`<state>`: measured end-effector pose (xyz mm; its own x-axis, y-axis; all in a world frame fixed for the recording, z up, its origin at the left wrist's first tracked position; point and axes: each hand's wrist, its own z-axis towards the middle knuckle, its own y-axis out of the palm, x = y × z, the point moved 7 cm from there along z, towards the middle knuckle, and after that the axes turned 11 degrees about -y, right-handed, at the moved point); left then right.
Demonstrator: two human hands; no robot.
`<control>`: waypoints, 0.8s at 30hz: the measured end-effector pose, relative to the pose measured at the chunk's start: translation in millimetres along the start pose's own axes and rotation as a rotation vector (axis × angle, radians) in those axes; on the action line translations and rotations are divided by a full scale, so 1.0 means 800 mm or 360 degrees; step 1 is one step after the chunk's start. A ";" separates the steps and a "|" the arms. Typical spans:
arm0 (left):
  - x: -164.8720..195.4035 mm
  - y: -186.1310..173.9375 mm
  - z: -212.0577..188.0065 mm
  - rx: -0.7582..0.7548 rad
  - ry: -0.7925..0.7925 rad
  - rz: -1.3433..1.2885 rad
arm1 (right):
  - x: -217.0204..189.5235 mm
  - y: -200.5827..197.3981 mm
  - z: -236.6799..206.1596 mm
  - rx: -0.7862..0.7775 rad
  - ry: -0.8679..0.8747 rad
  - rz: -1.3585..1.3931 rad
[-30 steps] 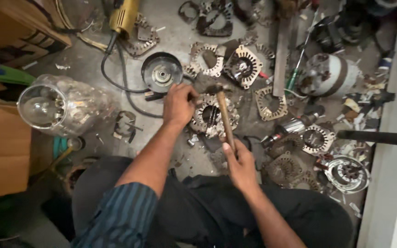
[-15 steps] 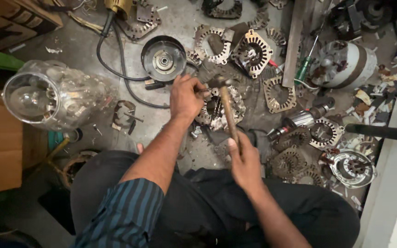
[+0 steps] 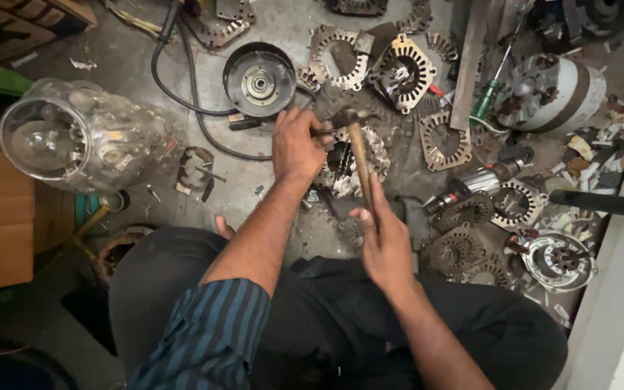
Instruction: The person sits on the floor among scrap motor parts and uses a hammer and a punch to break apart motor stator laminations, pulling out windings and small components by hand. They place separated pieces aside and reach for new stators from the pile, continuing the same breakdown cycle.
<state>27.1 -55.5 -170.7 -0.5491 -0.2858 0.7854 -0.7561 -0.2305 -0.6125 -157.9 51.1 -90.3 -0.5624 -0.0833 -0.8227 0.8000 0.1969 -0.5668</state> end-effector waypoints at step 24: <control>-0.005 0.010 -0.010 0.0200 0.0180 -0.0030 | -0.007 -0.016 -0.021 -0.0054 -0.0188 -0.0342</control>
<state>20.6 -48.6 -177.9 -0.5770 -0.1752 0.7977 -0.7201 -0.3516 -0.5981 -168.6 65.7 -77.3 -0.6887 -0.2399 -0.6842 0.6563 0.1948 -0.7289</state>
